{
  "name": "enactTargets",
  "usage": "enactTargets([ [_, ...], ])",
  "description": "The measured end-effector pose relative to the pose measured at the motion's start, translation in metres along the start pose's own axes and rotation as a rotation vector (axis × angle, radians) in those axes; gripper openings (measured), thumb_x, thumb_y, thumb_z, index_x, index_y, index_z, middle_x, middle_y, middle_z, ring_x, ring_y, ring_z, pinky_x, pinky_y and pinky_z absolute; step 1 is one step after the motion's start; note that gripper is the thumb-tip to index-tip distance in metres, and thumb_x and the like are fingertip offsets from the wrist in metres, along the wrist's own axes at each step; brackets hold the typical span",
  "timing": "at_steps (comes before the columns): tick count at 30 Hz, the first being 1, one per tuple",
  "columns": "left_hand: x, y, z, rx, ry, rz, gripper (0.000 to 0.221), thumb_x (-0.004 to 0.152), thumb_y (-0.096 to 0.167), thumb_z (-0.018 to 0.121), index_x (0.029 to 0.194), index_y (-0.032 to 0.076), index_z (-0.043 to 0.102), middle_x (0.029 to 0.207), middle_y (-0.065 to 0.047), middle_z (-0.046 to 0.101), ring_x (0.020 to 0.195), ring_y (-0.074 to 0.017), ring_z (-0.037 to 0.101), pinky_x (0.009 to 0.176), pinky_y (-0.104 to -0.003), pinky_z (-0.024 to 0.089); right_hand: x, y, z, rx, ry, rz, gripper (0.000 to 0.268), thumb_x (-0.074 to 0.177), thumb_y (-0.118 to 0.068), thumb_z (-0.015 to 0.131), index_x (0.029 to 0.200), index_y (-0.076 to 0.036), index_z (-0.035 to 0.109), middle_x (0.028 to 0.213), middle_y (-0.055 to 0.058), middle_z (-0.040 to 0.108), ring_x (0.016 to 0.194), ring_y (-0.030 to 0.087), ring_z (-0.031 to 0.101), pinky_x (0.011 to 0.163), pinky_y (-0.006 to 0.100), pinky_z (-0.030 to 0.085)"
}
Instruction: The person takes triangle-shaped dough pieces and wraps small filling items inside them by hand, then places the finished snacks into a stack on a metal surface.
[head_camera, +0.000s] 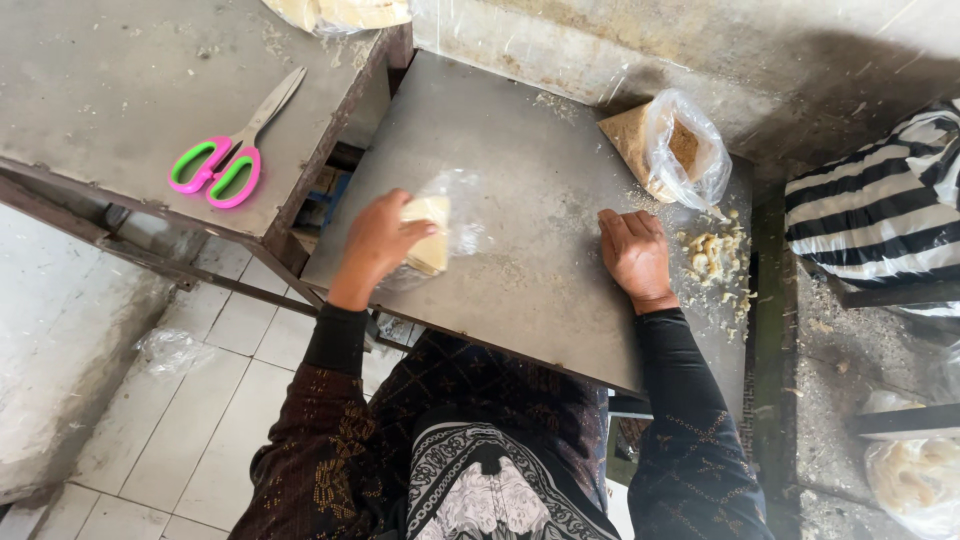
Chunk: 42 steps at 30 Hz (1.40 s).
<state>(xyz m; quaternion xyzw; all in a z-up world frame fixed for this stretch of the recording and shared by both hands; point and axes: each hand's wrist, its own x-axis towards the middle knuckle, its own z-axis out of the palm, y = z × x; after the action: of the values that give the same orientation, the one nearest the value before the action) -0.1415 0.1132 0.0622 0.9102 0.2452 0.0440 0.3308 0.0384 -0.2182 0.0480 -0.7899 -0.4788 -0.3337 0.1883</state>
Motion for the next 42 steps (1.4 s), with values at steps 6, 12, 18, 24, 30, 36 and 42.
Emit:
enactTargets([
  [6,0.034,0.041,0.016,-0.730,-0.263,0.366,0.042,0.090,0.032,0.079,0.115,0.002,0.062,0.102,-0.008,0.072,0.090,-0.0188,0.072,0.079,-0.035,0.064,-0.005,0.001,0.013,0.267,0.033,0.300,0.012,0.101,-0.011,0.069,0.113,-0.006,0.071,0.098,0.008,0.072,0.084,0.021,0.067,0.080,0.036,0.056],
  [12,0.116,0.097,0.070,-1.531,-0.408,0.200,0.039,0.096,0.029,0.073,0.124,0.004,0.063,0.109,-0.009,0.072,0.096,-0.0194,0.072,0.083,-0.034,0.061,0.026,0.024,0.037,1.482,0.219,0.933,0.049,0.101,-0.048,0.061,0.136,-0.014,0.058,0.125,0.004,0.066,0.111,0.019,0.066,0.099,0.041,0.057],
  [18,0.155,0.074,0.103,-1.569,-0.388,-0.074,0.043,0.095,0.033,0.066,0.129,0.011,0.053,0.118,-0.008,0.067,0.103,-0.0215,0.070,0.077,-0.038,0.062,0.025,0.046,0.042,1.755,0.124,0.901,0.081,0.091,-0.069,0.065,0.148,-0.015,0.047,0.135,0.004,0.060,0.119,0.020,0.058,0.093,0.038,0.049],
  [24,0.165,0.060,0.119,-1.308,-0.364,0.041,0.049,0.095,0.026,0.070,0.136,0.009,0.049,0.122,-0.009,0.067,0.108,-0.0179,0.068,0.085,-0.034,0.060,0.019,0.064,0.047,1.263,0.207,0.884,0.089,0.092,-0.070,0.063,0.156,-0.014,0.035,0.150,0.001,0.047,0.131,0.020,0.052,0.089,0.035,0.040],
  [30,0.149,0.066,0.118,-1.260,-0.284,0.216,0.052,0.093,0.021,0.076,0.138,0.004,0.053,0.119,-0.007,0.069,0.107,-0.0148,0.068,0.092,-0.031,0.058,0.019,0.048,0.043,0.892,0.230,0.678,0.073,0.094,-0.055,0.078,0.140,-0.007,0.047,0.138,0.007,0.055,0.128,0.023,0.054,0.115,0.041,0.043],
  [36,0.148,0.067,0.119,-1.263,-0.215,0.234,0.051,0.093,0.021,0.075,0.137,0.006,0.054,0.116,-0.005,0.069,0.103,-0.0119,0.067,0.089,-0.029,0.058,0.023,0.028,0.040,0.532,0.052,0.413,0.019,0.095,-0.022,0.081,0.097,-0.005,0.073,0.104,0.005,0.071,0.108,0.021,0.064,0.098,0.040,0.051],
  [42,0.161,0.057,0.120,-1.429,-0.047,0.217,0.040,0.099,0.022,0.071,0.132,0.004,0.057,0.113,-0.005,0.070,0.099,-0.0105,0.067,0.085,-0.028,0.058,0.024,0.042,0.008,0.990,0.284,0.665,0.009,0.101,-0.006,0.072,0.100,-0.014,0.077,0.103,0.003,0.073,0.099,0.014,0.066,0.096,0.037,0.056],
])
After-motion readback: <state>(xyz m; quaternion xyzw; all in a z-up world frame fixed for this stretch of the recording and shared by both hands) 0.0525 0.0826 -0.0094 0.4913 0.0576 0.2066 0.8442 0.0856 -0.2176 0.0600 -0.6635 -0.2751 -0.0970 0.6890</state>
